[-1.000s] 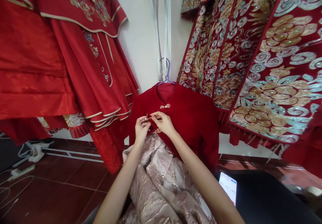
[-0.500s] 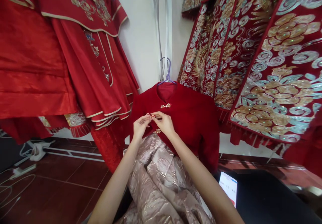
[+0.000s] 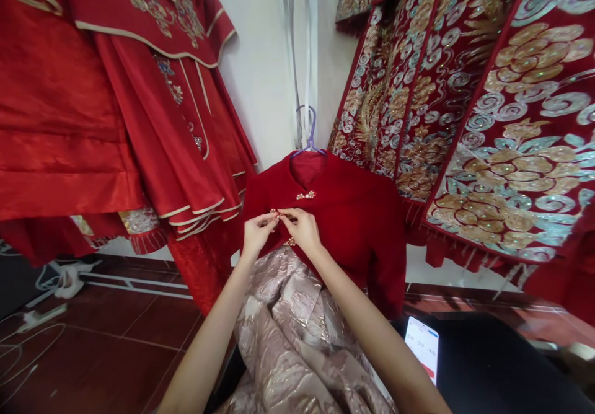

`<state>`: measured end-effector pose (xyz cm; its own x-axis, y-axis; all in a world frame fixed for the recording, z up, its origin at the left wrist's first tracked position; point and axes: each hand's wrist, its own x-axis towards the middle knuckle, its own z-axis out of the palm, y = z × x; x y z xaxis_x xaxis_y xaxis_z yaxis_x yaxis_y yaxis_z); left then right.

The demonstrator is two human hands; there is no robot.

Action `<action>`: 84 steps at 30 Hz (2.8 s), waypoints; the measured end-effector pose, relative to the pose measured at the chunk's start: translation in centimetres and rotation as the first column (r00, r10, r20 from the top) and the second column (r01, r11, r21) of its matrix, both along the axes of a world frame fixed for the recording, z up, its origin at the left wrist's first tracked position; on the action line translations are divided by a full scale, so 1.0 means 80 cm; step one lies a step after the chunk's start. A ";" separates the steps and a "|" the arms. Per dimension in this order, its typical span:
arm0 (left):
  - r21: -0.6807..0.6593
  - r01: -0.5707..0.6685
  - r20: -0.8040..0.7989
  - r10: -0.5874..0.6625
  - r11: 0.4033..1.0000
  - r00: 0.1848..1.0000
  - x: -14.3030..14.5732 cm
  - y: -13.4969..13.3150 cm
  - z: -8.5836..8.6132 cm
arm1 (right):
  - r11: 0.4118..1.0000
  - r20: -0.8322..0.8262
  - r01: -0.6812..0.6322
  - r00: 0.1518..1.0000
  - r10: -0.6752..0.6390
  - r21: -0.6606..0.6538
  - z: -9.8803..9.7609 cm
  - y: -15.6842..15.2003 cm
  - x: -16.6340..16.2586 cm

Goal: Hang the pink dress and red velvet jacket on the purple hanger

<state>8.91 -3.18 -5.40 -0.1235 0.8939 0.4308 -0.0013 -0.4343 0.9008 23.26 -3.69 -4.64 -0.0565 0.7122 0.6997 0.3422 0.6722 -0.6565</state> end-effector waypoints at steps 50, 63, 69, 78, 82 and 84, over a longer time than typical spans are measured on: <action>0.001 -0.117 -0.772 0.075 0.993 0.632 0.007 -0.087 -0.052 | 0.858 -0.365 -0.328 0.913 0.181 -0.396 -0.007 -0.124 0.011; 0.164 -0.220 -0.636 0.274 0.962 0.722 0.025 -0.071 -0.080 | 0.951 -0.369 0.016 0.920 -0.135 -0.308 -0.088 -0.071 -0.017; 0.140 -0.228 -0.624 0.265 0.963 0.736 0.027 -0.071 -0.080 | 0.956 -0.354 0.056 0.921 -0.161 -0.288 -0.089 -0.068 -0.008; 0.101 -0.185 -0.578 0.209 0.978 0.789 0.015 -0.069 -0.077 | 0.952 -0.304 0.025 0.945 -0.122 -0.305 -0.094 -0.064 0.000; 0.144 -0.174 -0.586 0.226 0.974 0.778 0.011 -0.067 -0.078 | 0.953 -0.310 0.003 0.945 -0.101 -0.301 -0.092 -0.066 0.000; 0.160 -0.168 -0.571 0.230 0.973 0.788 0.010 -0.067 -0.078 | 0.954 -0.315 -0.010 0.945 -0.090 -0.301 -0.090 -0.067 0.000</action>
<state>9.67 -8.55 -11.67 0.0079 0.8283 0.5602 0.6057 -0.4497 0.6565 23.23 -9.03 -11.87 0.1689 0.8852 0.4335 0.1018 0.4218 -0.9010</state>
